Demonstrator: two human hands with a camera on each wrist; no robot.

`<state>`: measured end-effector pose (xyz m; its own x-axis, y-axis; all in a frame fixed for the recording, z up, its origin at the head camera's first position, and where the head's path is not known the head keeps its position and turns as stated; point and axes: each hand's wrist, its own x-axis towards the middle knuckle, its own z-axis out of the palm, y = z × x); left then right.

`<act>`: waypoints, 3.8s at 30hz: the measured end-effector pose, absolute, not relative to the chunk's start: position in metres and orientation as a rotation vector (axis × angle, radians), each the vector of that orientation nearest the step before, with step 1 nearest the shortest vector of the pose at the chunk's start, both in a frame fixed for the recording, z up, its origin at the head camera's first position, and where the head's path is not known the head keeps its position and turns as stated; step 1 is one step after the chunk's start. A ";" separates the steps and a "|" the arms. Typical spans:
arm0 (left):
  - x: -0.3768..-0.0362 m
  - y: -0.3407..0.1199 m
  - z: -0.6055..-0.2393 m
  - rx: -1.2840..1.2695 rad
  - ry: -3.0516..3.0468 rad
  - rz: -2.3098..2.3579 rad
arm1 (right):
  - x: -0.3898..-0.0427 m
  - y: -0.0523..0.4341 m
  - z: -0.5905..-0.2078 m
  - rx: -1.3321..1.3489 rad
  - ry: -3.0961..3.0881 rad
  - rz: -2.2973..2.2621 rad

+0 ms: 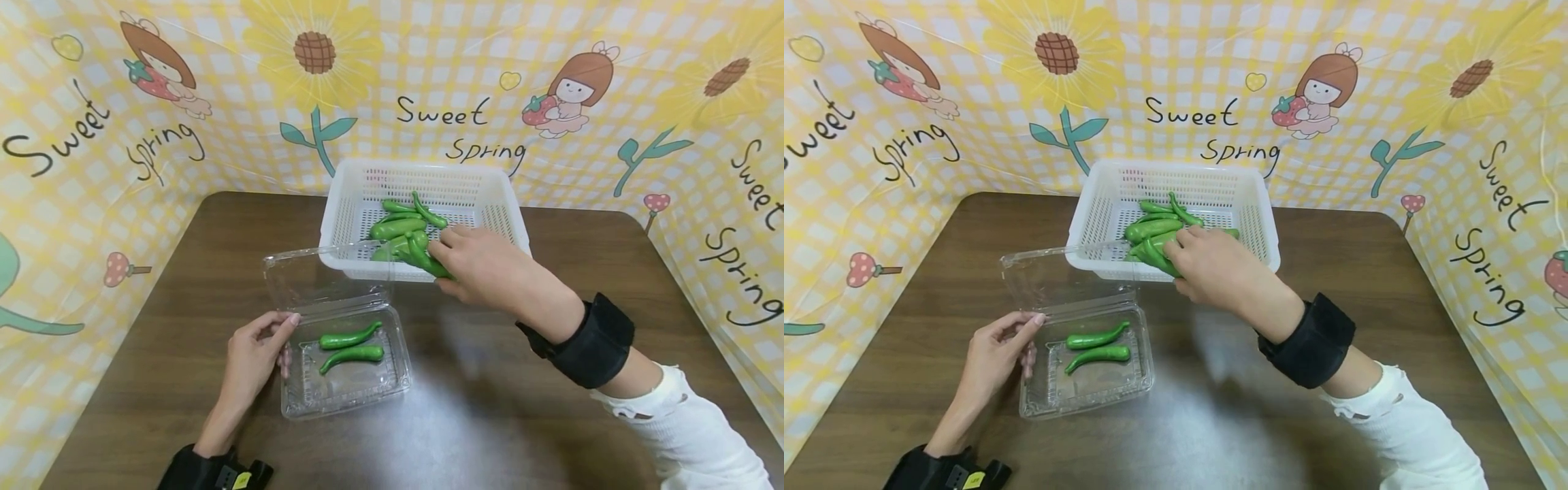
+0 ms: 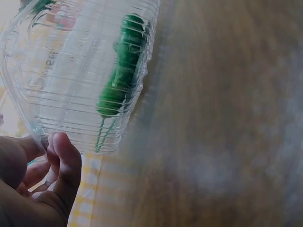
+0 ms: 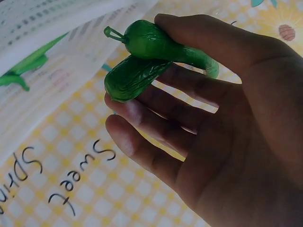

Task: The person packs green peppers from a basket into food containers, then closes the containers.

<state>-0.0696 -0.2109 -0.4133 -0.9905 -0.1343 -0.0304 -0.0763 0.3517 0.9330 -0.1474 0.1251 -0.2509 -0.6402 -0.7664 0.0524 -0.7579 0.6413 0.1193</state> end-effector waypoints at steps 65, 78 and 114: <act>-0.073 -0.208 -0.414 0.211 -2.537 -1.709 | -0.101 0.021 -0.347 1.867 -2.837 -0.314; -0.074 -0.207 -0.415 0.226 -2.553 -1.692 | -0.105 0.015 -0.352 1.933 -2.848 -0.281; -0.072 -0.206 -0.414 0.188 -2.523 -1.713 | -0.107 0.011 -0.353 1.945 -2.941 -0.271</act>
